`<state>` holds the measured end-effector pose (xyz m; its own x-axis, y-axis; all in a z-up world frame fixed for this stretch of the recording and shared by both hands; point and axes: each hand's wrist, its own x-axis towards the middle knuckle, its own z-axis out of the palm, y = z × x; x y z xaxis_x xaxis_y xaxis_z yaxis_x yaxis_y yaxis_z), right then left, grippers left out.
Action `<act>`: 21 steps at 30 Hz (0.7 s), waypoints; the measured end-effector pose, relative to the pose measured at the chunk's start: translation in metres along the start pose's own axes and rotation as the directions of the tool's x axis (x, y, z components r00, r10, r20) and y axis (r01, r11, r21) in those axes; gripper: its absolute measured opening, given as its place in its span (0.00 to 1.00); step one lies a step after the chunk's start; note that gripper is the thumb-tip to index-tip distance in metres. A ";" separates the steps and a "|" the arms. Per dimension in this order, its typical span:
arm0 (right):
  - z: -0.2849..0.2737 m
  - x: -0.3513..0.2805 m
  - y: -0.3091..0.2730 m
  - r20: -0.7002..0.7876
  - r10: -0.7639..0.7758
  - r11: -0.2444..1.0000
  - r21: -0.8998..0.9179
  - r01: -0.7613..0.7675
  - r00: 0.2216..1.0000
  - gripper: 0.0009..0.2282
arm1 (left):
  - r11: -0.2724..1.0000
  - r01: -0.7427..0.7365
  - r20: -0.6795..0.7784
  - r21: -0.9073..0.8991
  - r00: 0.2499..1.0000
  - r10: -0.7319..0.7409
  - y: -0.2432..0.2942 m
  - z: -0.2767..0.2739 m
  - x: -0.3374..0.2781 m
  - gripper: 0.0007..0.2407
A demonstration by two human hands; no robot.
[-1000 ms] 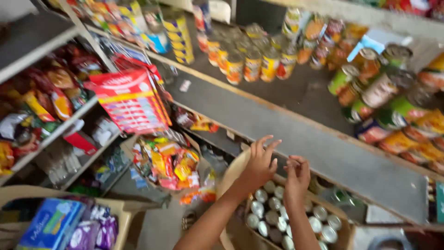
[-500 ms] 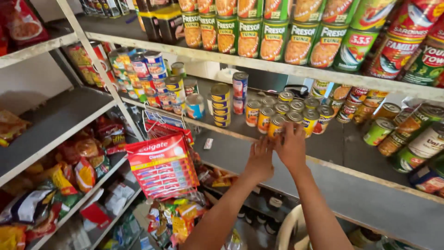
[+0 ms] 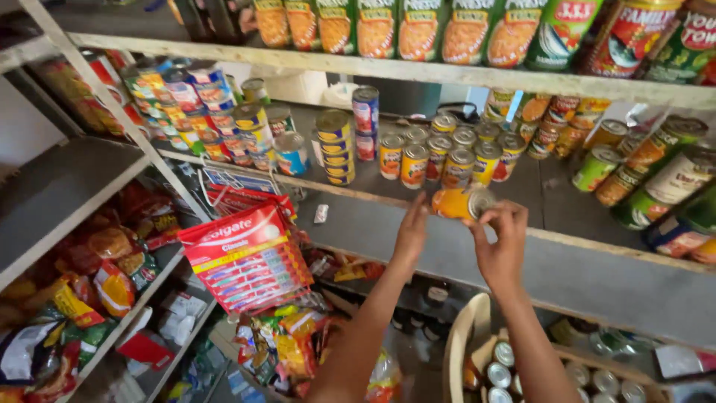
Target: Stocking canned goods from a cardboard box on a chair onto store shelves.
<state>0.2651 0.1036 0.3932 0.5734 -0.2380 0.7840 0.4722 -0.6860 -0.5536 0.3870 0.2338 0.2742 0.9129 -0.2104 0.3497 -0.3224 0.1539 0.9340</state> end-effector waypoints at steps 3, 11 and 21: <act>-0.043 -0.021 0.007 0.062 0.106 0.957 0.266 -0.119 0.992 0.15 | 0.878 0.314 0.103 -0.361 0.949 -0.297 0.098 0.040 -0.040 0.31; -0.191 -0.082 0.064 0.278 0.210 0.944 0.192 -0.268 0.937 0.19 | 0.600 0.570 0.385 -0.561 0.821 -0.421 0.003 0.174 -0.136 0.27; -0.306 -0.238 0.198 0.602 0.765 0.467 -0.272 -0.841 0.230 0.27 | 0.572 0.808 0.292 0.141 0.518 -0.804 -0.147 0.275 -0.292 0.25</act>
<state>0.0170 -0.1858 0.1825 0.8960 -0.1659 -0.4118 -0.4438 -0.3075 -0.8417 0.0991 0.0072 0.0544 0.6585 -0.5148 -0.5489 0.5182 -0.2187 0.8268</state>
